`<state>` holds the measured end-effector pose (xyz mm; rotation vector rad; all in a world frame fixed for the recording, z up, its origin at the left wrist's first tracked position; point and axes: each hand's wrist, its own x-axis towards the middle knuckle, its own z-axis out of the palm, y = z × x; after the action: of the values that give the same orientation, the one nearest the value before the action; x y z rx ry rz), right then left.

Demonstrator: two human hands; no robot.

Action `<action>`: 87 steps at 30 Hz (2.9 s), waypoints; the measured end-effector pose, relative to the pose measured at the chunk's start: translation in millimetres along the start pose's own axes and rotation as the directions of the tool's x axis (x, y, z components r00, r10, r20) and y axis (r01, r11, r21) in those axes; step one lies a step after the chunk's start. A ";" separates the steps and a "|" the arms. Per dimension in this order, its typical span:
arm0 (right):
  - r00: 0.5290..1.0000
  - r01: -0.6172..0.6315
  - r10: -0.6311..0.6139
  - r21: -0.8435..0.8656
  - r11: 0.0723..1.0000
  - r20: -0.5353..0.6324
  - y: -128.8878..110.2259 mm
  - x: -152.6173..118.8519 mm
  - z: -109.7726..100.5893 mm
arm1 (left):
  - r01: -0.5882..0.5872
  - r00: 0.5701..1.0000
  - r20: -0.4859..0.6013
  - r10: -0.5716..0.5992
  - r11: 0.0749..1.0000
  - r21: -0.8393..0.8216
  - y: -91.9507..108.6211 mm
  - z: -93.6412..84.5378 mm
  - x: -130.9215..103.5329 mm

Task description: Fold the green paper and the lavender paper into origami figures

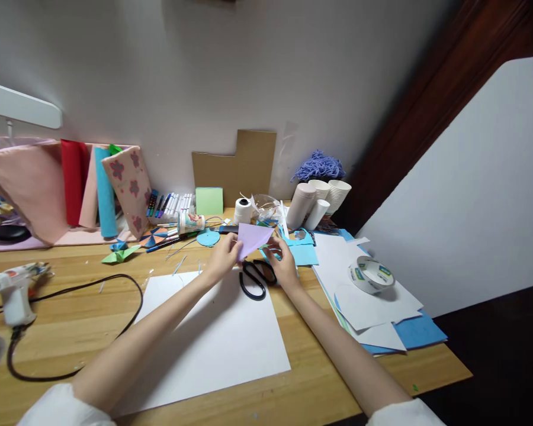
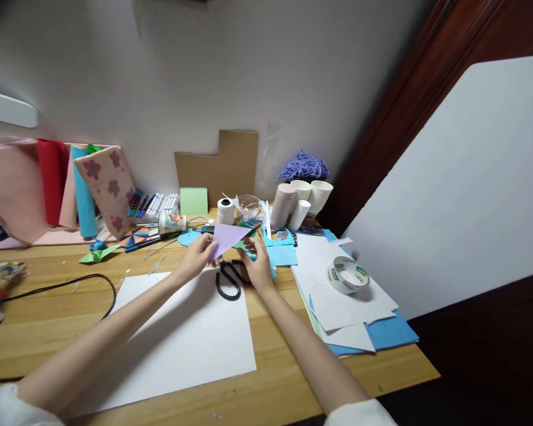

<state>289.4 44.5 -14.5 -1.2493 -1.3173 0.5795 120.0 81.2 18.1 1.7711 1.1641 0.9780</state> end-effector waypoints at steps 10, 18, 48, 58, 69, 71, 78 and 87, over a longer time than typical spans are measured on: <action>0.833 -0.477 0.290 0.347 0.807 0.471 -48.6 -58.6 56.2 | 0.315 0.904 0.407 -0.133 0.850 -0.423 5.0 -59.6 -114.7; 0.822 -0.506 0.311 0.359 0.784 0.478 -47.9 -77.9 84.7 | 0.487 0.848 0.488 -0.205 0.666 -0.565 -20.2 -68.2 -133.2; 0.870 -0.454 0.331 0.330 0.828 0.366 -31.4 -78.1 68.5 | 0.465 0.874 0.362 -0.325 0.777 -0.425 -33.5 -70.1 -133.9; 0.822 -0.173 -0.011 0.268 0.948 0.570 -46.4 -86.1 61.9 | 0.659 0.643 0.712 -0.281 0.677 -0.328 -22.6 -93.8 -132.3; 0.699 -0.486 0.225 0.220 0.846 0.679 -45.3 -84.0 67.9 | 0.419 0.861 0.373 -0.346 0.898 -0.134 -26.2 -79.4 -133.4; 0.720 -0.453 0.237 0.183 0.873 0.652 -46.3 -85.3 68.1 | 0.366 0.867 0.395 -0.305 0.927 -0.085 -26.4 -76.8 -135.9; 0.735 -0.458 0.289 0.135 0.879 0.613 -44.3 -90.0 69.0 | 0.350 0.833 0.481 -0.272 0.933 -0.080 -22.6 -73.4 -140.1; 0.801 -0.364 0.253 0.105 0.926 0.543 -47.6 -87.5 67.3 | 0.347 0.812 0.519 -0.267 0.936 -0.061 -18.0 -75.0 -139.4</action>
<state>191.5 -24.9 -19.5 -1.1836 -1.4493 1.3370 7.2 -30.8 6.7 1.5208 0.9619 0.3587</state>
